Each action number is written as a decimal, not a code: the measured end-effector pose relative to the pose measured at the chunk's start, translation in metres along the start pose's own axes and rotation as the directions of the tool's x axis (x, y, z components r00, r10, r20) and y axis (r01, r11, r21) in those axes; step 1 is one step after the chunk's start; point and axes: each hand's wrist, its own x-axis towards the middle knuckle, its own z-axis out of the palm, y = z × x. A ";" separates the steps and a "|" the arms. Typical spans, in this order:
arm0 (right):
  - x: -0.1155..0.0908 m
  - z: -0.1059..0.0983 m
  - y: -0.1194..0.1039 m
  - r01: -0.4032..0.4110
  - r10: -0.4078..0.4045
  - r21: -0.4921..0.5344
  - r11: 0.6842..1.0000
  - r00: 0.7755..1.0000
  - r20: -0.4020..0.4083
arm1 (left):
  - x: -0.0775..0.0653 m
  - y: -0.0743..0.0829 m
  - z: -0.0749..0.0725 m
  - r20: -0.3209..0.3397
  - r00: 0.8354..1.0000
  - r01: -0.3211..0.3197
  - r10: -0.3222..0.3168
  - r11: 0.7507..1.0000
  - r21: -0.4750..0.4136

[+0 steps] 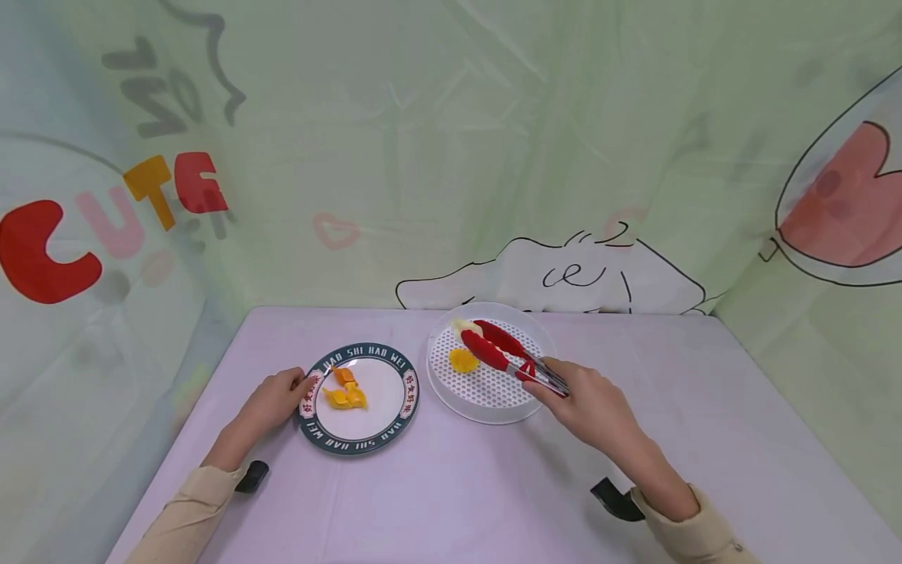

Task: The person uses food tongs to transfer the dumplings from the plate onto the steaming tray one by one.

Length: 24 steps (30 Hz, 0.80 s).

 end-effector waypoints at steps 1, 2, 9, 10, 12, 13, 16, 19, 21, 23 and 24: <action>0.001 -0.001 0.001 -0.012 0.012 -0.006 1.000 1.000 -0.006 | 0.000 0.000 0.000 0.000 1.000 0.001 -0.001 1.000 -0.001; 0.002 -0.003 0.003 -0.021 0.021 -0.015 1.000 1.000 -0.013 | 0.000 0.000 0.000 0.000 1.000 0.001 -0.001 1.000 -0.002; 0.013 -0.005 0.016 -0.051 0.049 -0.062 0.997 0.998 -0.024 | -0.002 0.001 0.000 -0.001 1.000 -0.006 0.006 1.000 -0.014; 0.015 -0.004 0.019 -0.048 0.046 -0.065 0.997 0.999 -0.022 | -0.003 0.001 0.000 -0.002 1.000 -0.006 0.006 1.000 -0.015; 0.020 -0.003 0.023 -0.047 0.046 -0.074 0.996 0.999 -0.010 | -0.003 0.001 0.001 -0.002 1.000 -0.005 0.005 1.000 -0.016; 0.022 -0.003 0.024 -0.046 0.046 -0.081 0.996 0.999 -0.001 | -0.002 0.000 0.001 -0.004 1.000 -0.003 0.002 1.000 -0.016; 0.028 0.000 0.029 -0.059 0.063 -0.101 0.993 0.997 0.036 | -0.001 -0.001 0.002 -0.005 1.000 -0.001 0.001 1.000 -0.018; 0.034 0.002 0.031 -0.067 0.075 -0.112 0.992 0.994 0.075 | -0.001 -0.001 0.002 -0.004 1.000 0.000 0.000 1.000 -0.021; 0.036 0.002 0.031 -0.069 0.079 -0.114 0.991 0.993 0.091 | -0.001 0.000 0.001 -0.002 1.000 0.002 -0.002 1.000 -0.021; 0.037 0.002 0.031 -0.067 0.079 -0.115 0.991 0.992 0.097 | -0.002 0.001 0.001 -0.001 1.000 0.003 -0.003 1.000 -0.019; 0.038 0.001 0.030 -0.068 0.079 -0.114 0.991 0.992 0.097 | -0.002 0.001 0.000 -0.001 1.000 0.002 -0.002 1.000 -0.017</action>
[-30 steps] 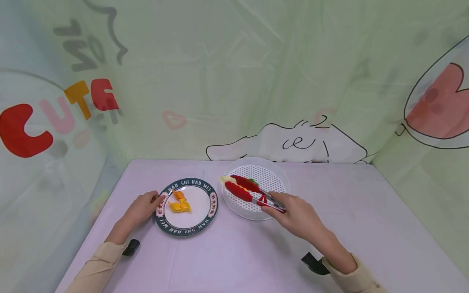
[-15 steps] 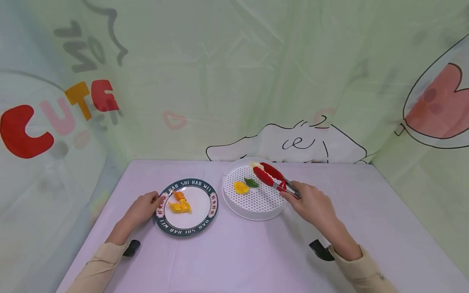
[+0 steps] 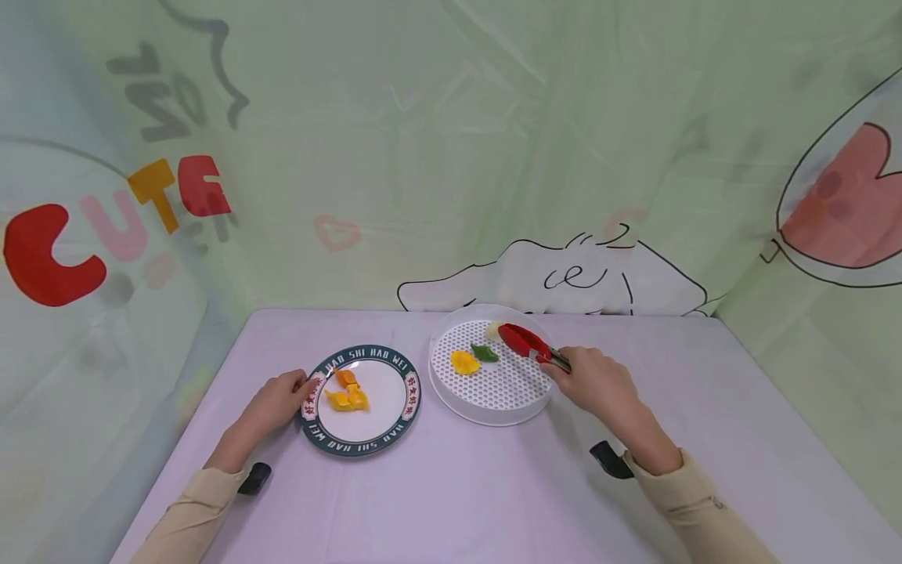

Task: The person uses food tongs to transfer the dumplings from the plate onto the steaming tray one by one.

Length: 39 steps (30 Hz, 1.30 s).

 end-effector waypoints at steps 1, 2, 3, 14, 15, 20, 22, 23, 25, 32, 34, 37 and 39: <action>0.000 0.000 0.000 -0.001 0.001 -0.001 1.000 1.000 0.001 | 0.000 0.000 0.000 0.000 1.000 0.000 0.000 1.000 0.001; 0.000 -0.001 0.000 -0.002 0.002 0.000 1.000 1.000 0.001 | -0.001 0.001 0.000 0.000 1.000 0.000 0.000 1.000 0.003; 0.000 -0.001 -0.001 -0.003 0.003 0.002 1.000 1.000 0.003 | -0.001 0.001 0.000 -0.001 1.000 0.001 -0.001 1.000 0.004; -0.007 -0.003 0.003 -0.048 0.049 -0.011 0.999 0.998 0.047 | 0.001 0.000 0.000 -0.004 1.000 -0.006 0.006 1.000 0.005; -0.008 -0.004 0.003 -0.051 0.051 -0.013 0.999 0.997 0.054 | 0.001 0.000 0.000 -0.005 1.000 -0.004 0.004 1.000 0.003; -0.013 -0.007 0.002 -0.056 0.059 -0.039 0.998 0.995 0.082 | 0.001 -0.001 0.000 -0.010 1.000 0.004 -0.004 1.000 0.002; -0.014 -0.009 0.002 -0.057 0.062 -0.049 0.997 0.994 0.091 | 0.001 -0.002 0.001 -0.009 1.000 0.007 -0.007 1.000 0.000; -0.014 -0.009 0.001 -0.059 0.064 -0.052 0.997 0.993 0.095 | 0.001 -0.002 0.002 -0.008 1.000 0.009 -0.009 1.000 -0.001; -0.014 -0.010 0.001 -0.062 0.067 -0.056 0.997 0.992 0.103 | 0.001 -0.003 0.002 -0.008 1.000 0.011 -0.011 1.000 -0.004; -0.013 -0.010 0.003 -0.087 0.098 -0.088 0.992 0.986 0.136 | 0.001 -0.003 0.003 -0.010 1.000 0.003 -0.003 1.000 -0.007; -0.013 -0.011 0.002 -0.096 0.108 -0.090 0.991 0.985 0.136 | 0.001 -0.003 0.002 -0.008 1.000 -0.001 0.001 1.000 -0.003; -0.014 -0.013 -0.001 -0.108 0.117 -0.084 0.991 0.986 0.119 | 0.001 -0.002 0.001 -0.004 1.000 0.003 -0.003 1.000 -0.004; -0.016 -0.014 -0.004 -0.110 0.118 -0.075 0.991 0.987 0.106 | 0.001 -0.001 0.000 -0.001 1.000 0.003 -0.003 1.000 -0.002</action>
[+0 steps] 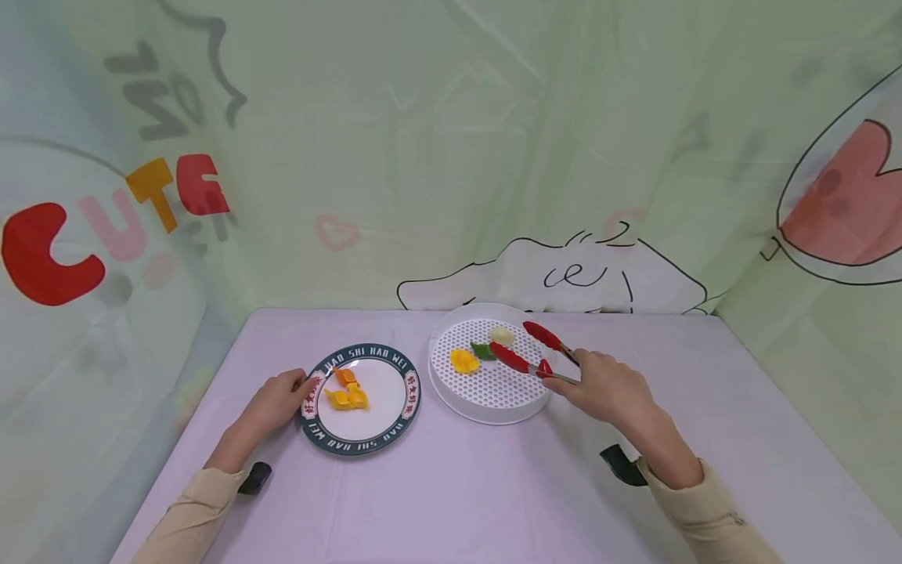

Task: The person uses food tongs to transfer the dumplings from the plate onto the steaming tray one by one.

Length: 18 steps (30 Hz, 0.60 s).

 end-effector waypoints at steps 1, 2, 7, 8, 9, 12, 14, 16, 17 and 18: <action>-0.001 0.000 -0.002 0.002 -0.002 0.010 1.000 1.000 -0.005 | 0.000 0.000 0.000 0.001 1.000 -0.001 0.001 1.000 0.001; -0.003 0.001 -0.005 0.002 -0.001 0.026 1.000 1.000 -0.010 | -0.001 0.001 0.000 0.002 1.000 0.006 -0.006 1.000 -0.003; -0.009 0.007 -0.028 0.058 -0.056 0.100 0.993 0.998 -0.021 | -0.001 0.001 0.000 0.005 1.000 -0.001 0.001 1.000 -0.002; -0.009 0.010 -0.034 0.076 -0.073 0.108 0.991 0.997 -0.028 | 0.000 0.000 0.000 0.006 1.000 -0.001 0.001 1.000 0.000; -0.009 0.014 -0.040 0.096 -0.092 0.110 0.989 0.995 -0.035 | 0.000 0.000 -0.001 0.006 1.000 -0.001 0.001 1.000 0.004; -0.007 0.028 -0.061 0.142 -0.136 0.129 0.981 0.989 -0.056 | 0.002 -0.002 -0.002 0.006 1.000 0.005 -0.005 1.000 0.013; -0.007 0.038 -0.076 0.159 -0.152 0.147 0.976 0.987 -0.055 | 0.002 -0.001 -0.003 0.006 1.000 0.008 -0.008 1.000 0.015; -0.008 0.047 -0.090 0.181 -0.176 0.159 0.971 0.983 -0.043 | 0.001 0.000 -0.003 0.008 1.000 0.010 -0.011 1.000 0.012; -0.009 0.051 -0.097 0.199 -0.195 0.160 0.967 0.980 -0.037 | 0.001 0.001 -0.003 0.009 1.000 0.013 -0.013 1.000 0.012; -0.010 0.055 -0.103 0.223 -0.221 0.159 0.962 0.975 -0.030 | 0.001 0.001 -0.003 0.011 1.000 0.012 -0.012 1.000 0.011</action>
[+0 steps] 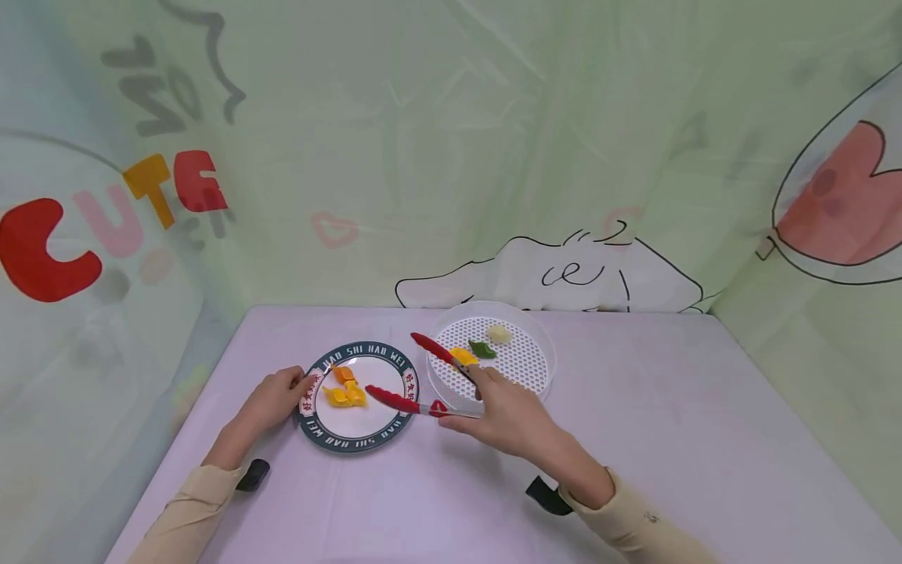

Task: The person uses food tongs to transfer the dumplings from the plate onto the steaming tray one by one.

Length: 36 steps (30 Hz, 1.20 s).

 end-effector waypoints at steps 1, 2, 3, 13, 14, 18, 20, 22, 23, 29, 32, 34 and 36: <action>0.000 0.004 -0.005 0.027 -0.027 -0.002 1.000 1.000 0.012 | 0.000 0.000 0.000 0.001 1.000 0.001 -0.001 1.000 -0.001; 0.000 0.009 -0.009 0.052 -0.052 0.002 0.999 0.998 0.026 | -0.001 0.001 0.000 0.002 1.000 0.003 -0.003 1.000 -0.001; 0.000 0.013 -0.012 0.076 -0.076 0.006 0.997 0.996 0.039 | -0.001 0.001 0.000 0.002 1.000 0.004 -0.004 1.000 -0.001; 0.012 0.051 -0.024 0.196 -0.193 -0.030 0.980 0.977 0.087 | 0.001 0.000 -0.001 0.000 1.000 0.002 -0.002 1.000 -0.006; 0.013 0.053 -0.025 0.203 -0.200 -0.035 0.978 0.976 0.083 | 0.002 0.000 -0.001 0.001 1.000 -0.003 0.003 1.000 -0.004; 0.017 0.058 -0.028 0.227 -0.223 -0.053 0.972 0.972 0.071 | 0.002 -0.001 0.000 0.005 1.000 0.008 -0.008 1.000 -0.009; 0.018 0.059 -0.029 0.240 -0.237 -0.060 0.969 0.970 0.058 | 0.001 -0.001 0.000 0.005 1.000 0.005 -0.005 1.000 -0.007; 0.019 0.060 -0.030 0.246 -0.243 -0.063 0.967 0.969 0.047 | 0.001 0.000 0.000 0.005 1.000 0.011 -0.011 1.000 -0.006; 0.019 0.060 -0.031 0.249 -0.247 -0.066 0.966 0.968 0.041 | 0.000 0.001 0.000 0.005 1.000 0.014 -0.014 1.000 -0.006; 0.019 0.060 -0.031 0.262 -0.261 -0.075 0.962 0.965 0.022 | -0.001 0.001 0.000 0.000 1.000 0.012 -0.012 1.000 0.002; 0.019 0.060 -0.031 0.258 -0.258 -0.073 0.963 0.966 0.020 | -0.001 0.001 0.000 -0.001 1.000 0.009 -0.009 1.000 0.001; 0.018 0.060 -0.030 0.257 -0.257 -0.077 0.963 0.966 0.016 | 0.000 0.001 0.000 -0.001 1.000 0.011 -0.011 1.000 -0.001; 0.018 0.059 -0.030 0.260 -0.260 -0.076 0.963 0.966 0.012 | 0.000 0.001 0.000 0.000 1.000 0.009 -0.009 1.000 -0.002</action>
